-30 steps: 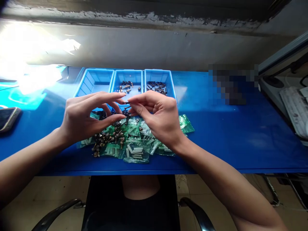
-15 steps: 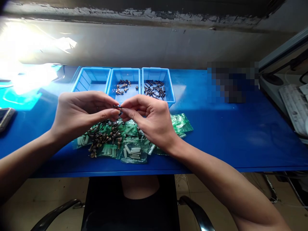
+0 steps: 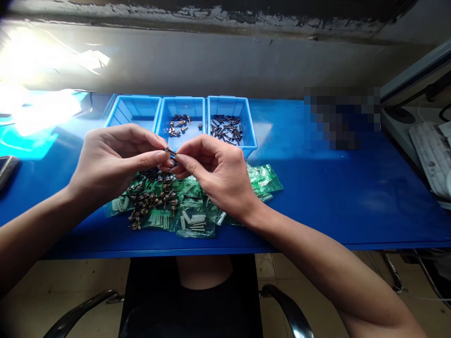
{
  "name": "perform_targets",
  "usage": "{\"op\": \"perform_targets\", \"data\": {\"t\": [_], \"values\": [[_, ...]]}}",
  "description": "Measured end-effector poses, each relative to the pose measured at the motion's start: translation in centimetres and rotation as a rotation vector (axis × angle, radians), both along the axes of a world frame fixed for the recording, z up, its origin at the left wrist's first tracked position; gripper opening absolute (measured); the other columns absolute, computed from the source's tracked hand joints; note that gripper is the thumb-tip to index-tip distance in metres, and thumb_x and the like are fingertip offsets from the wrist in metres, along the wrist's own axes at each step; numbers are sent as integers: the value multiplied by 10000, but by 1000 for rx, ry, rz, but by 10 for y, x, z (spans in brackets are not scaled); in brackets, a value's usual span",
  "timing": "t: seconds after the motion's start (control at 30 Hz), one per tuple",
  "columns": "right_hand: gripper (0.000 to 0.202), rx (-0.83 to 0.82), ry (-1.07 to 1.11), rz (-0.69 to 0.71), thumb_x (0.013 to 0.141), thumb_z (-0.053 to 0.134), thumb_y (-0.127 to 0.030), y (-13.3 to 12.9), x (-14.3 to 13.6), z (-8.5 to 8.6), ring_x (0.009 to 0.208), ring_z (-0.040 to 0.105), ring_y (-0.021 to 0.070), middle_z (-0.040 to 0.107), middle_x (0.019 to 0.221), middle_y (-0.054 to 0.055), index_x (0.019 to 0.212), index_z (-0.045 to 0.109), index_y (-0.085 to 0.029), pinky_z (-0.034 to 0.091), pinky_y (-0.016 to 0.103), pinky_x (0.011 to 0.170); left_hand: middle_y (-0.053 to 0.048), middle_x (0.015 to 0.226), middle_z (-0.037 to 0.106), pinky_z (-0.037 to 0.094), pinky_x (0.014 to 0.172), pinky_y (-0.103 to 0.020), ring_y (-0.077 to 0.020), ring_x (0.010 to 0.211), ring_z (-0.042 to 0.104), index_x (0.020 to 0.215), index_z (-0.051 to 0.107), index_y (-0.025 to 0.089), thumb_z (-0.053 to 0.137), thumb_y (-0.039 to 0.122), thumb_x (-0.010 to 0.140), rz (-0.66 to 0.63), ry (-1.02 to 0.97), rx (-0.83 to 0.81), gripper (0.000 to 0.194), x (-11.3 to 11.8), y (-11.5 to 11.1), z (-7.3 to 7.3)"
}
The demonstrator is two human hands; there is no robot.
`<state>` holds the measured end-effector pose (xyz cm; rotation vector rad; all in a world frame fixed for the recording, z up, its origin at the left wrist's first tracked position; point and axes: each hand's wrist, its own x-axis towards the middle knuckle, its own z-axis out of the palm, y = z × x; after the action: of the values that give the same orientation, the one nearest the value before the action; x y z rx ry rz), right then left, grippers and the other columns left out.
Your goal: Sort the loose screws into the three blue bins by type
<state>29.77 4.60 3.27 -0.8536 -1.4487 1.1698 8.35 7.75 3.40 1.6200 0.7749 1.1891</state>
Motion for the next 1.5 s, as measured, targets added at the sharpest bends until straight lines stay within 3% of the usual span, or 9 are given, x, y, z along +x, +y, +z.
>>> {"op": "perform_targets", "data": {"t": [0.13, 0.43, 0.57, 0.67, 0.8, 0.97, 1.1, 1.3, 1.5], "values": [[144, -19, -8, -8, 937, 900, -284, -1, 0, 3, 813, 851, 183, 848, 916, 14, 1000, 801, -200, 768, 312, 784, -32, 941, 835, 737, 729, -223, -161, 750, 824, 1060, 843, 217, 968, 291, 861, 24, 3, 12, 247, -1, 0, -1], [161, -2, -37, 32, 951, 880, -264, 0, 3, 0, 781, 852, 175, 865, 912, 14, 1097, 864, -200, 758, 298, 750, -27, 910, 826, 724, 724, -208, -136, 743, 805, 971, 861, 202, 970, 214, 835, 41, 4, 25, 175, 2, -3, 1], [163, -18, -56, 81, 960, 877, -291, 1, 5, 2, 727, 823, 150, 843, 872, -2, 1095, 858, -202, 731, 268, 693, -22, 968, 825, 726, 772, -211, -135, 802, 812, 1116, 846, 224, 978, 212, 829, 16, -49, 6, 316, 1, -1, -2], [207, -65, -24, 89, 946, 888, -394, 0, 4, 6, 690, 788, 147, 819, 850, -5, 1037, 837, -216, 707, 277, 620, -14, 916, 793, 719, 714, -223, -139, 772, 798, 1203, 825, 234, 986, 291, 838, -20, -47, -8, 403, 2, 0, -2], [246, -91, 28, 65, 919, 906, -449, -1, 0, 9, 684, 784, 159, 806, 817, -8, 984, 812, -231, 673, 263, 532, -19, 868, 782, 670, 576, -238, -125, 643, 746, 1085, 860, 236, 977, 375, 853, -39, -21, -14, 296, 5, -4, -1], [274, -70, 78, 54, 886, 928, -471, -4, -3, 8, 675, 796, 176, 830, 818, -1, 980, 836, -231, 661, 273, 489, -20, 877, 771, 664, 558, -255, -121, 631, 735, 981, 891, 288, 970, 338, 859, -58, -57, -15, 153, 7, -7, -2], [128, 33, 52, 38, 939, 895, -343, -5, -2, 4, 730, 825, 191, 851, 857, -7, 1036, 876, -261, 692, 305, 552, -17, 879, 751, 649, 534, -250, -112, 623, 715, 1034, 888, 322, 959, 274, 868, -34, -72, 9, 187, 6, -7, -6], [150, 465, -303, -116, 1052, 757, -223, -5, 3, -1, 767, 775, 158, 842, 931, -12, 1105, 870, -306, 672, 324, 649, -15, 924, 699, 613, 495, -211, -92, 670, 666, 1049, 880, 387, 979, 364, 847, 9, -82, 40, 227, 8, -9, -9], [177, 614, -464, -159, 1071, 717, -186, 0, 2, 0, 808, 777, 167, 841, 917, 11, 1084, 872, -270, 654, 348, 749, -15, 946, 720, 624, 502, -196, -96, 704, 717, 977, 889, 309, 941, 252, 884, 27, -141, 75, 121, 10, -6, -6]]}}
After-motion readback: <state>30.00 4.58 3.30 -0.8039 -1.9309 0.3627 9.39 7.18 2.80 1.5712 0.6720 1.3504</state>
